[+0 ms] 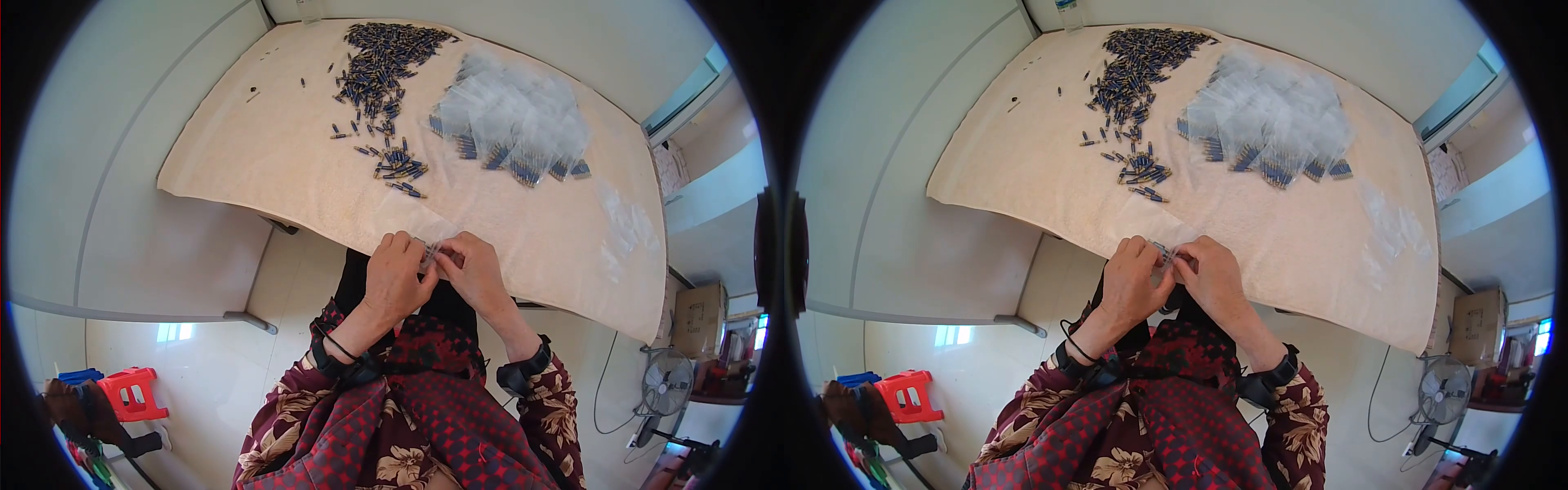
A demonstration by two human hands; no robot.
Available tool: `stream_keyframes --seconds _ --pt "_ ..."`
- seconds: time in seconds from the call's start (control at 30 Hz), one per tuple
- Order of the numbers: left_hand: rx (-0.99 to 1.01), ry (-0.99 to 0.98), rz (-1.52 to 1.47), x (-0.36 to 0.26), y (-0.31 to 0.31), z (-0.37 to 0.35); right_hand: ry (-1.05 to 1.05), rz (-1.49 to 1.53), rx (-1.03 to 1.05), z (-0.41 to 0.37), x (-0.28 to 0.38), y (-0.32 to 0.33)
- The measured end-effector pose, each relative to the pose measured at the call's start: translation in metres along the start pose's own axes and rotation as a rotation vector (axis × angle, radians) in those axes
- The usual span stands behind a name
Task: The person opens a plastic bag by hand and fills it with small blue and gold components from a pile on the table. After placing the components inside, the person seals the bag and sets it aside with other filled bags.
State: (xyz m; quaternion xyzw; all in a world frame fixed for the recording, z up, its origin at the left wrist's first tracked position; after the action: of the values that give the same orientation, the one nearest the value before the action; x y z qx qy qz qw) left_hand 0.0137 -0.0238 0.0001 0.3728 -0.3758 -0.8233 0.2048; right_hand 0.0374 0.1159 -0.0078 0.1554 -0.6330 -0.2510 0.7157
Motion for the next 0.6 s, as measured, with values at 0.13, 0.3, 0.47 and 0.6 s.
stream_keyframes --seconds 0.13,0.3,0.47,0.6 --pt "0.005 0.018 -0.042 0.0018 -0.0016 -0.0022 -0.020 -0.019 0.020 -0.0006 0.0033 -0.0003" --pt "0.010 0.015 -0.107 0.0010 0.0012 -0.0020 -0.029 -0.037 0.001 -0.0009 0.0049 -0.0020" --pt "0.005 -0.023 -0.133 0.0014 0.0025 -0.0020 -0.013 -0.067 -0.044 -0.0016 0.0073 -0.0048" --pt "0.002 -0.082 -0.095 -0.0010 0.0049 -0.0025 -0.049 -0.054 -0.037 -0.0016 0.0078 -0.0048"
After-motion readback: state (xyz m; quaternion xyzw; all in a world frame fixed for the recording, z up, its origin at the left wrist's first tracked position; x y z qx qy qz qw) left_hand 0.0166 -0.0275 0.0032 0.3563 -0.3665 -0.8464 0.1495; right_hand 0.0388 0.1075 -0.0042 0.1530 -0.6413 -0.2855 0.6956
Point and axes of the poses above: each hand's wrist, its own z-axis towards the middle knuckle, its own y-axis out of the back of the hand, x = y × z, the point moved 5 cm from there along z, towards the middle knuckle, and after that the axes turned 5 degrees about z, right-handed, at the moved point
